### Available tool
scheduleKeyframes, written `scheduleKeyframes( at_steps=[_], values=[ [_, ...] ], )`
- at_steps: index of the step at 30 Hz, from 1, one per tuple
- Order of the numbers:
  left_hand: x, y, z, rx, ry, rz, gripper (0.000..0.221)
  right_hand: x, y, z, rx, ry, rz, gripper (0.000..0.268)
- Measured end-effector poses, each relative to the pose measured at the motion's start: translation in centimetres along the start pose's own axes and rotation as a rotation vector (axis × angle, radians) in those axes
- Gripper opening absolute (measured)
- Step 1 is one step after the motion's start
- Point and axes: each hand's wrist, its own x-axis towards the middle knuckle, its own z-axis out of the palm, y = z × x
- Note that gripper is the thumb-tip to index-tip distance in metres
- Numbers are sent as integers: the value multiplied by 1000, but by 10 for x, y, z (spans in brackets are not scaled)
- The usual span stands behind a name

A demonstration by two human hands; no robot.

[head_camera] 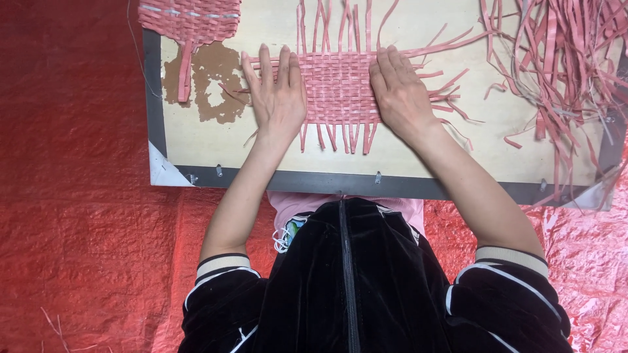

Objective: Weaving pink plastic strips together on a board to create a rectangular woven mat.

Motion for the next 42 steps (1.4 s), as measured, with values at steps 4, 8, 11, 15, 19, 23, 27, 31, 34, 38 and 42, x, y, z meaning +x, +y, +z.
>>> scheduleKeyframes(
  at_steps=[4,8,11,15,19,23,27,31,34,38,42],
  values=[
    [5,7,4,18,-21,95,39,0,2,-4,-27,35,2,33],
    [13,9,-6,-209,-32,133,36,1,1,-7,4,73,12,33],
    [9,7,0,-327,-109,58,38,-1,1,-6,24,78,21,33],
    [9,8,-3,-425,-12,-25,34,-2,1,-3,36,73,32,32],
    [8,10,-6,-358,-51,5,43,-2,2,-3,49,57,42,32],
    [10,17,-1,-231,-88,52,41,-2,3,-2,58,74,38,32],
    [13,30,-4,76,-197,104,47,-2,3,0,35,70,34,31],
    [19,35,-1,-59,-134,77,42,-1,2,-1,33,59,40,31],
    [14,37,6,-320,-99,-6,33,-2,2,-2,13,49,41,32],
    [11,33,5,-407,-110,-52,42,-3,1,-3,41,75,42,31],
    [8,30,7,-350,-167,-51,52,0,1,-4,56,78,33,32]
  ],
)
